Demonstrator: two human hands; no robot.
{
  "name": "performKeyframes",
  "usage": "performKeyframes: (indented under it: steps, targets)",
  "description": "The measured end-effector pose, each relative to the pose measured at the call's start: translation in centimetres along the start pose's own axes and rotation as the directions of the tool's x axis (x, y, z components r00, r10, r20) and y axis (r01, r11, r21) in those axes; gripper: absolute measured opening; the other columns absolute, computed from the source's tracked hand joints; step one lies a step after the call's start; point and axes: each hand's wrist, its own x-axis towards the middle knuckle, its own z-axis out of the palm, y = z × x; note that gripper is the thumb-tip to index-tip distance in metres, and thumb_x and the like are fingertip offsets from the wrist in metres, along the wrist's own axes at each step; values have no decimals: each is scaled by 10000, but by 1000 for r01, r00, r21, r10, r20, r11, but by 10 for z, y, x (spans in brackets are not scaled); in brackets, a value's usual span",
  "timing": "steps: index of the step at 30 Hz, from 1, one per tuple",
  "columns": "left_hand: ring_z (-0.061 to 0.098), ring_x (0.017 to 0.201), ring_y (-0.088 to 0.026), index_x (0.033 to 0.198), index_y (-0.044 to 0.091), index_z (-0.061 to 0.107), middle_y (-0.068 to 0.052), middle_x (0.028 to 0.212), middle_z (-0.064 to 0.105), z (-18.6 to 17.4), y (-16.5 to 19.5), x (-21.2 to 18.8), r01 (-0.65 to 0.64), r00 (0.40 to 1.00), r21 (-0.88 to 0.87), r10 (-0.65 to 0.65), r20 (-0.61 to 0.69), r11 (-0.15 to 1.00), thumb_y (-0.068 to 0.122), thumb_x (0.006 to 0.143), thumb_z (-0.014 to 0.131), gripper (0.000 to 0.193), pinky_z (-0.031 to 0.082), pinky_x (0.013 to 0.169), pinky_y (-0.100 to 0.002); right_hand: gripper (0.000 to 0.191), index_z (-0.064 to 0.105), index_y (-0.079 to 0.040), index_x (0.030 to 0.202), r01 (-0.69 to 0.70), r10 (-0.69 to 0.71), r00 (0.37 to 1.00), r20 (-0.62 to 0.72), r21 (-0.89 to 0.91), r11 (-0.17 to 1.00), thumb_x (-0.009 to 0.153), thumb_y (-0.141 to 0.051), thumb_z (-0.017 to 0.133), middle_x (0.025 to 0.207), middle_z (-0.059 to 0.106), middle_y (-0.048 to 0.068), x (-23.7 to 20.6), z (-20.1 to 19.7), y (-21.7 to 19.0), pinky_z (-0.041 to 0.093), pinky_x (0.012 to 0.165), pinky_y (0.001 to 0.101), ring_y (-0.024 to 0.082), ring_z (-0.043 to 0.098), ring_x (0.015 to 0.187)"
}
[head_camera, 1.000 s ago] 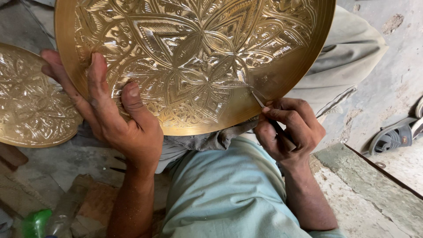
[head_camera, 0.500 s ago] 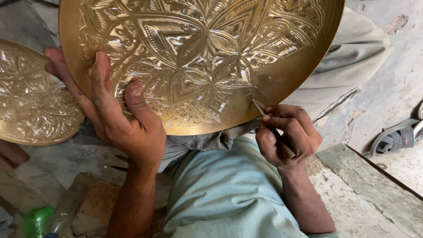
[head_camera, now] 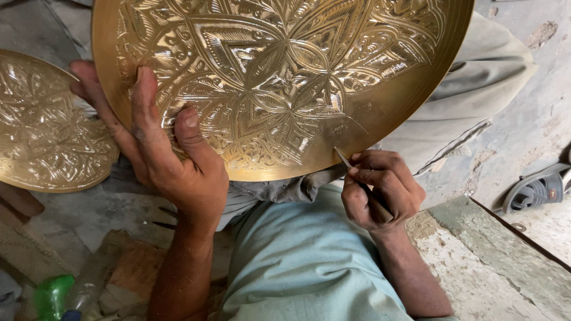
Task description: The person sits on the floor with a decorated brass tray on their lap, holding a chisel against the engraved pattern and striking it with a wooden mallet to deepen the design, repositioning the chisel across the tray surface as they work.
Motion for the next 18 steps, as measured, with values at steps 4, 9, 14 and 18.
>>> performKeyframes:
  steps: [4, 9, 14, 18]
  targets:
    - [138, 1602, -328, 1613, 54, 417, -161, 1731, 74, -2, 2, 2, -5, 1000, -17, 5, 2, 1000, 241, 1295, 431, 369, 460, 1223, -349, 93, 642, 39, 817, 3, -5, 1000, 28, 56, 998, 741, 90, 654, 845, 669, 150, -1, 4, -5, 611, 771, 355, 274, 726, 852]
    - [140, 1598, -312, 1619, 70, 396, -146, 1728, 76, -2, 3, 0, -11, 1000, -3, 11, 5, 1000, 229, 1285, 433, 371, 463, 1229, -352, 85, 657, 33, 825, 36, -40, 998, 47, 90, 995, 748, 56, 684, 832, 670, 139, -3, 10, -9, 620, 781, 364, 260, 713, 826]
    - [398, 1417, -286, 1598, 91, 131, -164, 1651, 262, -5, 8, -14, 60, 988, -261, -95, -120, 963, 250, 1231, 561, 587, 486, 1155, -355, 94, 666, 26, 875, -95, 78, 992, 101, 175, 980, 781, 21, 661, 891, 693, 142, -5, -3, -5, 604, 774, 347, 239, 725, 836]
    - [540, 1124, -227, 1477, 46, 313, -124, 1343, 482, -19, 18, -22, 135, 983, -292, -165, -81, 947, 232, 1234, 602, 421, 480, 981, -341, 134, 668, 60, 1004, -266, 275, 961, 2, 259, 928, 922, -45, 656, 965, 707, 163, -7, -30, -3, 612, 728, 326, 232, 739, 807]
